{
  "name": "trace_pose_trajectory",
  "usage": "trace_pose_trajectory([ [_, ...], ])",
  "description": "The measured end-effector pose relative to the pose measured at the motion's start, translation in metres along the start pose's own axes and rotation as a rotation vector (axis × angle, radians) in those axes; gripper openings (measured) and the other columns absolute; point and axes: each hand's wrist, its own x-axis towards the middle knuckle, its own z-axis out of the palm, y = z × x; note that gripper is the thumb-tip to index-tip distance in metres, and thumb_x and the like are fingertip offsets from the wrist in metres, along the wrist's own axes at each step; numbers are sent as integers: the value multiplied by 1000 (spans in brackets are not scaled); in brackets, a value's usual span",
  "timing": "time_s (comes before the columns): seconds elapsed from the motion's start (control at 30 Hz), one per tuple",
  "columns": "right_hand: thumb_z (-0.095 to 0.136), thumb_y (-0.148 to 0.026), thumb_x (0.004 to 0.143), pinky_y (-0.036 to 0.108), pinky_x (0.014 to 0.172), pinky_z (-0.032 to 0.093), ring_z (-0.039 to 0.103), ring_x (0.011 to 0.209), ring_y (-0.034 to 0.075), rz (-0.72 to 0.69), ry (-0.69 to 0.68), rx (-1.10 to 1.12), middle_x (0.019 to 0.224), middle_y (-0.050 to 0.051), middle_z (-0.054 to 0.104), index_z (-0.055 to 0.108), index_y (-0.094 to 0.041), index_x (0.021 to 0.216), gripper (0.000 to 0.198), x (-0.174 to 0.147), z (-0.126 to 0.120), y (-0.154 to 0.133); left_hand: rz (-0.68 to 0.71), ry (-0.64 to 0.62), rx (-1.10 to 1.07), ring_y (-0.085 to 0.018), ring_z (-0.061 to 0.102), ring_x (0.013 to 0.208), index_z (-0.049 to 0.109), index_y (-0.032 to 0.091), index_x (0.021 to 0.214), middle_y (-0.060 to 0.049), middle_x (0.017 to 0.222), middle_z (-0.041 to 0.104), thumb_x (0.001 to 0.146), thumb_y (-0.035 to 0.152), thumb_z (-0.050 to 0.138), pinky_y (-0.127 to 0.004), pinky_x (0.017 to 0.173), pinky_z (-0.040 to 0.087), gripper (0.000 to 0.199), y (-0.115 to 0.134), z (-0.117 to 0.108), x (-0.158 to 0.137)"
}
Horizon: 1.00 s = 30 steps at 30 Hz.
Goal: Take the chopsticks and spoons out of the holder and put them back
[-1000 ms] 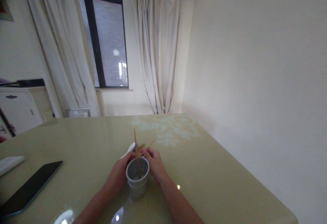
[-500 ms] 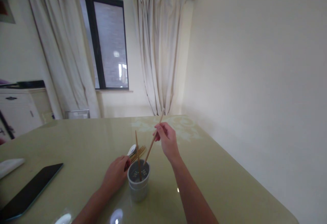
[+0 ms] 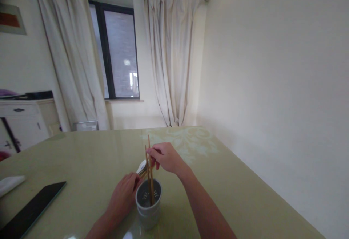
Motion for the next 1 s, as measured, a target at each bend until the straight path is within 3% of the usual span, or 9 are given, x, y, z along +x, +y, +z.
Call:
trace_pose_trajectory([
  [0.23, 55, -60, 101, 23, 47, 45, 64, 43, 14, 118, -209, -85, 59, 4, 74, 71, -19, 65, 57, -12, -13, -1, -130, 39, -308, -27, 70, 93, 56, 23, 93, -11, 96, 75, 106, 41, 33, -38, 83, 49, 31, 3, 0, 0],
  [0.33, 54, -57, 102, 24, 46, 44, 61, 39, 14, 212, -179, -84, 53, 4, 71, 71, -19, 61, 59, -10, -14, 11, -201, 36, -420, -27, 72, 83, 52, 24, 100, -7, 88, 74, 107, 46, 25, -37, 75, 50, 35, 7, -3, -1],
  [0.47, 60, -47, 99, 23, 45, 41, 60, 39, 13, 268, -69, -9, 53, 2, 70, 69, -18, 64, 46, 1, -2, 31, -109, 100, -573, -26, 73, 91, 55, 24, 107, -8, 99, 77, 105, 52, 30, -37, 82, 54, 37, 12, -5, -2],
  [0.57, 61, -41, 96, 21, 45, 40, 63, 45, 12, 242, 27, 44, 67, 3, 75, 68, -18, 73, 34, 11, 12, 41, -32, 132, -688, -27, 73, 102, 60, 22, 115, -10, 110, 78, 103, 58, 38, -38, 90, 55, 44, 12, -5, -2],
  [0.67, 58, -43, 97, 21, 45, 40, 67, 51, 13, 192, 155, 95, 79, 6, 77, 67, -18, 83, 30, 18, 14, 39, -8, 171, -670, -28, 73, 102, 64, 22, 114, -10, 108, 78, 101, 61, 41, -39, 91, 56, 48, 7, -8, 0],
  [0.83, 54, -50, 101, 22, 54, 45, 69, 64, 13, 19, 466, 104, 83, 2, 71, 62, -20, 92, 32, 6, -25, 8, 54, 211, -479, -26, 72, 93, 67, 22, 105, -9, 101, 78, 103, 49, 39, -37, 85, 54, 39, -2, -20, 11],
  [0.9, 61, -50, 101, 24, 57, 47, 67, 62, 13, -162, 567, 15, 77, 1, 69, 65, -19, 89, 33, -7, -44, -10, 98, 123, -337, -25, 71, 88, 68, 22, 96, -9, 97, 77, 101, 44, 43, -35, 83, 53, 33, -2, -25, 20],
  [1.0, 68, -47, 100, 25, 60, 49, 67, 63, 15, -268, 684, -59, 71, 1, 68, 70, -19, 86, 31, -25, -61, -37, 114, -59, -156, -26, 73, 92, 68, 23, 88, -10, 97, 78, 95, 39, 55, -34, 83, 51, 21, 1, -29, 34],
])
